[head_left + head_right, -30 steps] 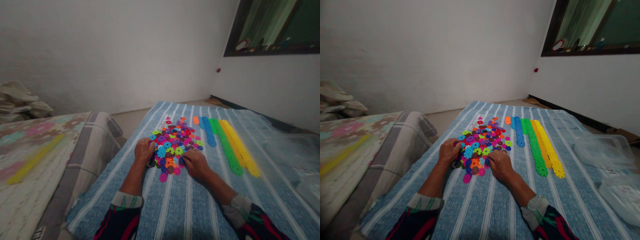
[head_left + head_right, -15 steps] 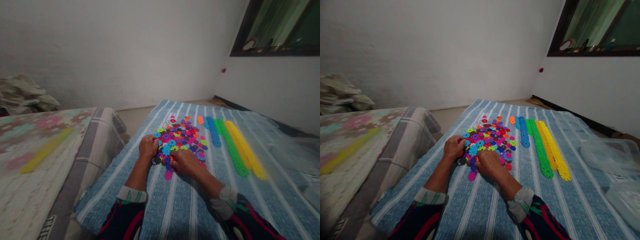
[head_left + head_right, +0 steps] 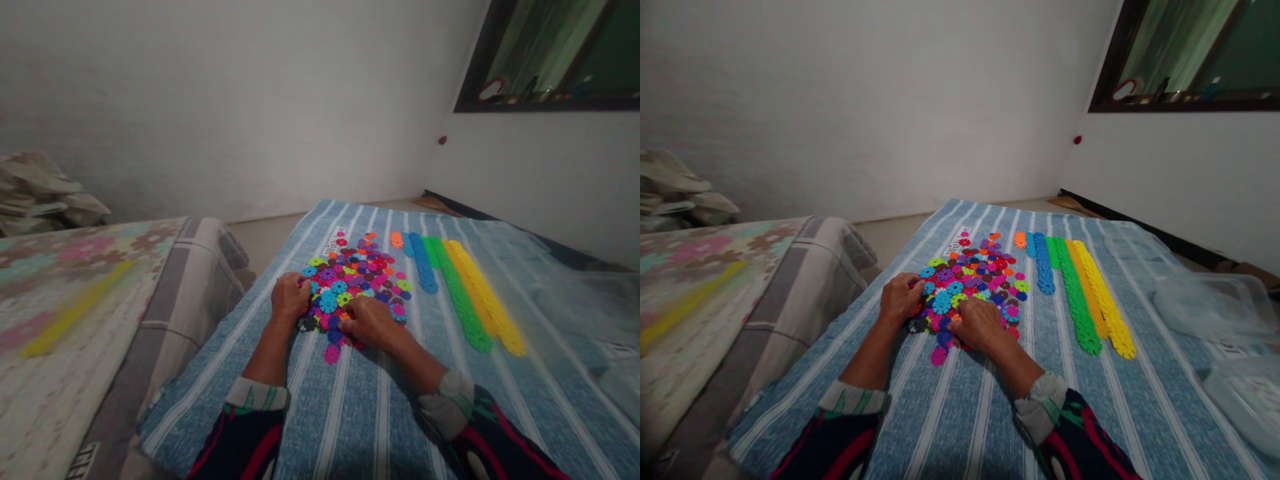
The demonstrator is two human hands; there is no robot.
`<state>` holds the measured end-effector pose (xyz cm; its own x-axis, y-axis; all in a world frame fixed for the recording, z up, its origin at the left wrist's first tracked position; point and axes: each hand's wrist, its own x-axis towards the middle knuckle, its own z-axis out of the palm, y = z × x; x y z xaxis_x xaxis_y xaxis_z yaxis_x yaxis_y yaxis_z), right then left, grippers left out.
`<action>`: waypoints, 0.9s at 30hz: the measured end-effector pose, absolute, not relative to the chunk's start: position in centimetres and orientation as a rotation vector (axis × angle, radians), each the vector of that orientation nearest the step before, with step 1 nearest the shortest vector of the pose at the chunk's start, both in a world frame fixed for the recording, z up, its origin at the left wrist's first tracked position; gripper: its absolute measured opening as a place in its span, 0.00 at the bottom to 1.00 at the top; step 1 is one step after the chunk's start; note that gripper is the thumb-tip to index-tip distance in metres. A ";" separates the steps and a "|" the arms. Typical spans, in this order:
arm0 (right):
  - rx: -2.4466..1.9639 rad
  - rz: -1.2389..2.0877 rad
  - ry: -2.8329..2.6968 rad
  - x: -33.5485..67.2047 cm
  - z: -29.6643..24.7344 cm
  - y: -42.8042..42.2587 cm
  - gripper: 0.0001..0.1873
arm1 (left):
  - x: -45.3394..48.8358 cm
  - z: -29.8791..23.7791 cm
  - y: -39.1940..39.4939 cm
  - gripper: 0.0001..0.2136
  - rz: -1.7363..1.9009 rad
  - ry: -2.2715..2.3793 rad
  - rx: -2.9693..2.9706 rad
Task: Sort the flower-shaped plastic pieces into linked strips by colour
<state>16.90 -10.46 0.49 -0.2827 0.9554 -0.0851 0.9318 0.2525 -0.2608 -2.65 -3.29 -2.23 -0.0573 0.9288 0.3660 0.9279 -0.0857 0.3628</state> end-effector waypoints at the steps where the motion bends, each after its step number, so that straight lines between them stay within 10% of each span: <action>1: -1.810 0.381 -2.426 16.9 0.4 -10.5 0.13 | -2.7 -2.2 -3.3 0.15 0.831 2.122 2.162; 18: -1.435 1.223 -1.778 19.7 -1.7 -6.7 0.08 | -3.4 -2.1 -3.0 0.16 0.927 2.060 2.188; 27: -1.786 0.499 -1.774 29.5 3.5 3.2 0.05 | -4.4 -1.7 -3.1 0.16 0.983 2.038 2.152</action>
<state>29.54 3.23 3.55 0.0517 0.9905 0.1274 0.7787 0.0399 -0.6261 -4.41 -3.13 -1.72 -0.0500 0.9055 0.4214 0.8936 -0.1479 0.4238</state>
